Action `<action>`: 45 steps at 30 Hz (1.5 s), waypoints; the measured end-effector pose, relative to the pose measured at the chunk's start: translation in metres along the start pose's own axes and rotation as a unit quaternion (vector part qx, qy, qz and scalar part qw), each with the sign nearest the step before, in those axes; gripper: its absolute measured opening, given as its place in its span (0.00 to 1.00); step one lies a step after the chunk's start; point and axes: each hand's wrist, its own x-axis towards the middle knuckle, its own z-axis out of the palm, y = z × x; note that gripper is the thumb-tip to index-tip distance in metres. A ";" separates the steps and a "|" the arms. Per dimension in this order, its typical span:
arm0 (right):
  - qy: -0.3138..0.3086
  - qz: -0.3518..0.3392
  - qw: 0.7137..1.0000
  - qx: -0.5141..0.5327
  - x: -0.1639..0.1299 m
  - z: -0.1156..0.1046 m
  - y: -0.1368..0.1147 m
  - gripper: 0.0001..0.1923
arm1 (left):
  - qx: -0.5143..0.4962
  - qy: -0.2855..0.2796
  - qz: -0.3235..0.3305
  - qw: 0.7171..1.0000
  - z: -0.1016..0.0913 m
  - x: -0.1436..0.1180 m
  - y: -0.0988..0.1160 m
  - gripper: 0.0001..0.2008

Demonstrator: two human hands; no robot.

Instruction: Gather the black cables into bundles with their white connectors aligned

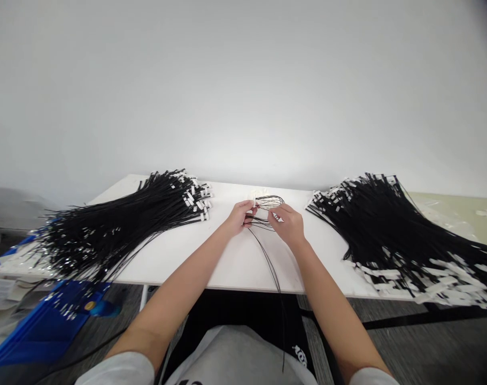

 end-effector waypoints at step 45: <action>-0.101 -0.058 0.965 0.235 -0.002 0.006 -0.020 0.09 | -0.281 0.066 0.041 0.957 -0.014 0.002 0.021 0.07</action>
